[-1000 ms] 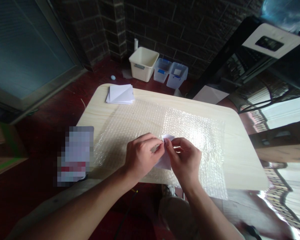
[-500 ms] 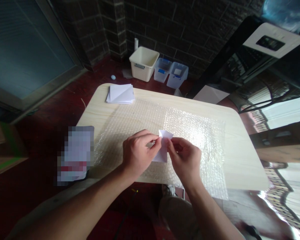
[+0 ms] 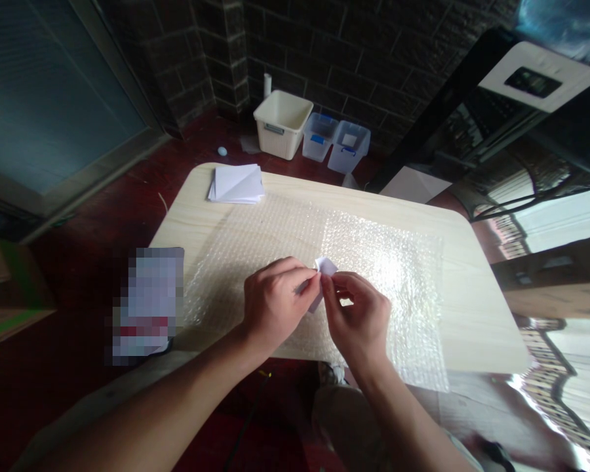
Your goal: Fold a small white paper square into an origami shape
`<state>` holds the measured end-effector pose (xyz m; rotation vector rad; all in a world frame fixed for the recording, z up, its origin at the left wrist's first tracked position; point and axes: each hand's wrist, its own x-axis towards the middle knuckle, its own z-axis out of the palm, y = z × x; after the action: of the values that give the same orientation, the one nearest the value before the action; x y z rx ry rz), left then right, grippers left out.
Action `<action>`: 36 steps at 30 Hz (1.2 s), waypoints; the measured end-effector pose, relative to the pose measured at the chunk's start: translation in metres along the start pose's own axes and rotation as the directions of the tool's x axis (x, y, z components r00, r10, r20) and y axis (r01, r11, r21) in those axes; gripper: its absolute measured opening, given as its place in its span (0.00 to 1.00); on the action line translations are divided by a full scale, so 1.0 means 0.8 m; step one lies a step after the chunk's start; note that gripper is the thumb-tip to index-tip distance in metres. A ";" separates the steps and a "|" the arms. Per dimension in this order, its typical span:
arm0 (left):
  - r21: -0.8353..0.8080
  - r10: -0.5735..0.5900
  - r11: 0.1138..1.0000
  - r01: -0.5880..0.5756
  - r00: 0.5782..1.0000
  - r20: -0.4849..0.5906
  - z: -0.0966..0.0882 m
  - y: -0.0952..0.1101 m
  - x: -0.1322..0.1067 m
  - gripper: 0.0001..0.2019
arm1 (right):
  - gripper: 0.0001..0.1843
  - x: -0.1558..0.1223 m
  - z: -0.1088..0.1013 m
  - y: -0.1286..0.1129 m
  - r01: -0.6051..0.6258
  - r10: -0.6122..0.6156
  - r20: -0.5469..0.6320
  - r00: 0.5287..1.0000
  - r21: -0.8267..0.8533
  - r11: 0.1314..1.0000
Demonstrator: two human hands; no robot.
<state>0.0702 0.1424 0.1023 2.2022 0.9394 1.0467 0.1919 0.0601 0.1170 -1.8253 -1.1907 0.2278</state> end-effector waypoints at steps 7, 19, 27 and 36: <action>-0.013 -0.012 1.000 0.013 1.000 0.011 -0.001 0.001 -0.001 0.11 | 0.10 0.000 -0.001 -0.001 0.027 -0.027 0.010 1.000 0.005 1.000; -0.316 -0.163 0.932 0.180 0.983 0.080 0.001 -0.008 0.011 0.09 | 0.09 0.014 -0.008 0.009 -0.281 0.216 0.196 0.956 0.425 0.860; -0.723 -0.297 0.380 0.576 0.817 0.495 0.000 -0.006 0.022 0.12 | 0.16 0.035 -0.016 0.008 -0.549 0.278 0.486 0.828 0.605 0.576; -0.608 -0.369 0.176 0.774 0.625 0.688 -0.006 -0.017 0.021 0.24 | 0.13 0.031 -0.019 0.013 -0.503 0.240 0.458 0.856 0.630 0.591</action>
<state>0.0694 0.1647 0.1030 0.8725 0.6815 0.4318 0.2202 0.0701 0.1252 -1.2848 -0.7078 1.1441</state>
